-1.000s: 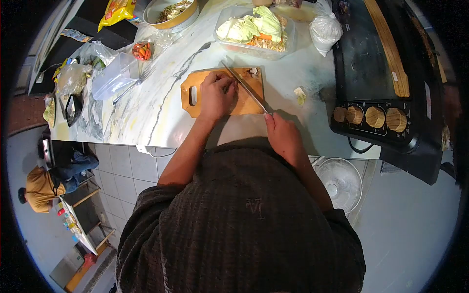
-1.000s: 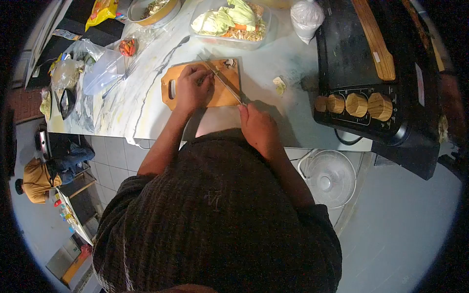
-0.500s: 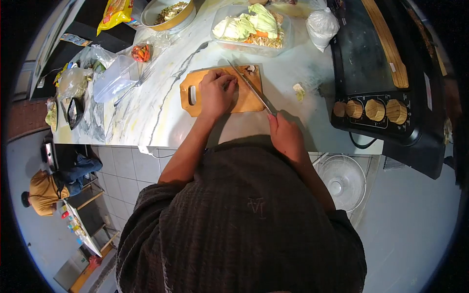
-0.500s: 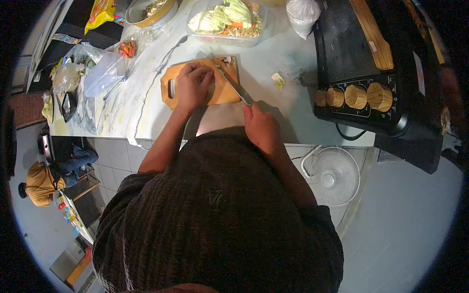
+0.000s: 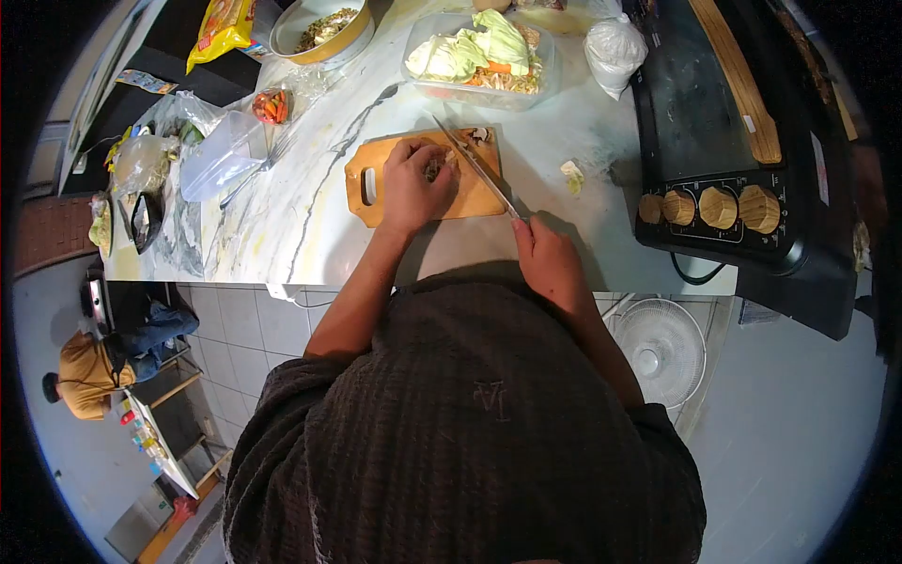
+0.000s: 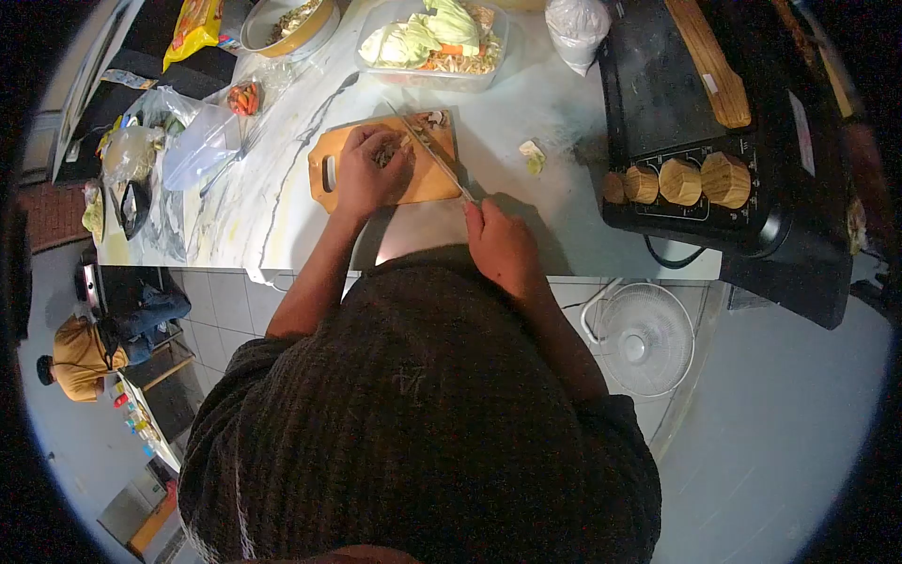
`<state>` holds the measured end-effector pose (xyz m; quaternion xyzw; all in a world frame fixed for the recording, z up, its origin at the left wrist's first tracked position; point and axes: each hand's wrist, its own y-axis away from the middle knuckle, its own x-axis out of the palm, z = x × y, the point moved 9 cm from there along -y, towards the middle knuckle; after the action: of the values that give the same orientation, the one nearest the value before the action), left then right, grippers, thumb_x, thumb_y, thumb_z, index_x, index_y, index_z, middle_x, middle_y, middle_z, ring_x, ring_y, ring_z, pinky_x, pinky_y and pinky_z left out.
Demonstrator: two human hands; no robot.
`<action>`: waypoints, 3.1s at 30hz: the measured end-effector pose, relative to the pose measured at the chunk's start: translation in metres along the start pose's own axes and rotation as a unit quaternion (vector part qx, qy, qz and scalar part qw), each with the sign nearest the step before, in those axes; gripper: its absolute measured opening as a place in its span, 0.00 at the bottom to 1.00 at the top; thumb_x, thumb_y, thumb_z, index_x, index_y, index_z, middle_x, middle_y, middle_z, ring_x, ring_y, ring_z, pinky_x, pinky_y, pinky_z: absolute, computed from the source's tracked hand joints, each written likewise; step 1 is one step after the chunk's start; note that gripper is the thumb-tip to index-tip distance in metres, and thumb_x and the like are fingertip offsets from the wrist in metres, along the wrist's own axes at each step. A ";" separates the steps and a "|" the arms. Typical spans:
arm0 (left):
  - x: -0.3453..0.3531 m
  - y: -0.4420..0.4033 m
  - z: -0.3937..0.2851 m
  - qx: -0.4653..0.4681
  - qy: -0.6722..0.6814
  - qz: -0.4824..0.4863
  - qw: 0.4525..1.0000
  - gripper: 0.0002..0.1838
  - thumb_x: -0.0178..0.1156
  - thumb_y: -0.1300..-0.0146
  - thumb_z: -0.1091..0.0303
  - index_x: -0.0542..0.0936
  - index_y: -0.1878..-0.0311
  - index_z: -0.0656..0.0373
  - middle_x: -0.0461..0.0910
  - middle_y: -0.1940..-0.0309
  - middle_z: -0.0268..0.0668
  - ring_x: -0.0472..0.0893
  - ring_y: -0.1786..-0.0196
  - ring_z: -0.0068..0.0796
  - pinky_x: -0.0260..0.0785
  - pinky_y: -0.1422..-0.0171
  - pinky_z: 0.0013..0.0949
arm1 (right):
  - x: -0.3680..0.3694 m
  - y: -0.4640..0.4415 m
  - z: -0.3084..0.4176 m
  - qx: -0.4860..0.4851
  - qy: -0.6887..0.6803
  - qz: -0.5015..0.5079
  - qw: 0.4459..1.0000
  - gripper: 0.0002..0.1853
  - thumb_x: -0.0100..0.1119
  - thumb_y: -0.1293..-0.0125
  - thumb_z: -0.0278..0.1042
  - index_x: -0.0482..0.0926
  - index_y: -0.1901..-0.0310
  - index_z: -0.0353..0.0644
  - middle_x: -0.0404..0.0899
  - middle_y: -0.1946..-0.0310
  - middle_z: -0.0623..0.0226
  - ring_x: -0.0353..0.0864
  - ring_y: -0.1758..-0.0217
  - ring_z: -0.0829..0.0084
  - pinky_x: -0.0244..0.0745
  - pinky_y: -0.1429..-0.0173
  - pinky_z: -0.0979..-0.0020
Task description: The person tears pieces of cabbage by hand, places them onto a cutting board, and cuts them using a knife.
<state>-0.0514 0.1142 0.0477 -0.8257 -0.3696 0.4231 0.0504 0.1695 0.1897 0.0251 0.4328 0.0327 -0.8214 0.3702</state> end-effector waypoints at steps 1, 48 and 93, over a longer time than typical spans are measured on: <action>0.000 0.000 0.001 0.000 0.001 -0.001 1.000 0.12 0.71 0.45 0.69 0.89 0.58 0.59 0.82 0.63 0.43 0.82 0.59 0.43 0.76 0.52 0.43 | -0.001 0.000 0.001 0.002 -0.011 -0.003 1.000 0.22 0.50 0.22 0.49 0.76 0.64 0.36 0.79 0.71 0.40 0.78 0.62 0.33 0.72 0.60 0.42; 0.005 0.001 0.007 0.014 0.014 0.039 0.999 0.13 0.67 0.38 0.69 0.87 0.50 0.56 0.83 0.56 0.39 0.80 0.50 0.42 0.69 0.45 0.44 | -0.006 0.002 -0.002 0.000 0.052 -0.063 0.997 0.23 0.49 0.23 0.56 0.78 0.63 0.43 0.81 0.74 0.43 0.82 0.67 0.35 0.75 0.61 0.38; 0.031 0.004 -0.031 0.115 -0.212 -0.004 0.971 0.04 0.64 0.37 0.67 0.82 0.62 0.54 0.81 0.64 0.39 0.76 0.53 0.43 0.62 0.44 0.47 | -0.032 0.005 -0.002 0.062 0.032 -0.017 0.997 0.25 0.43 0.20 0.57 0.78 0.57 0.41 0.84 0.68 0.44 0.83 0.60 0.36 0.77 0.52 0.42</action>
<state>-0.0152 0.1388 0.0459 -0.7045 -0.3242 0.6278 0.0670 0.1850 0.2050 0.0489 0.4804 0.0013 -0.8137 0.3272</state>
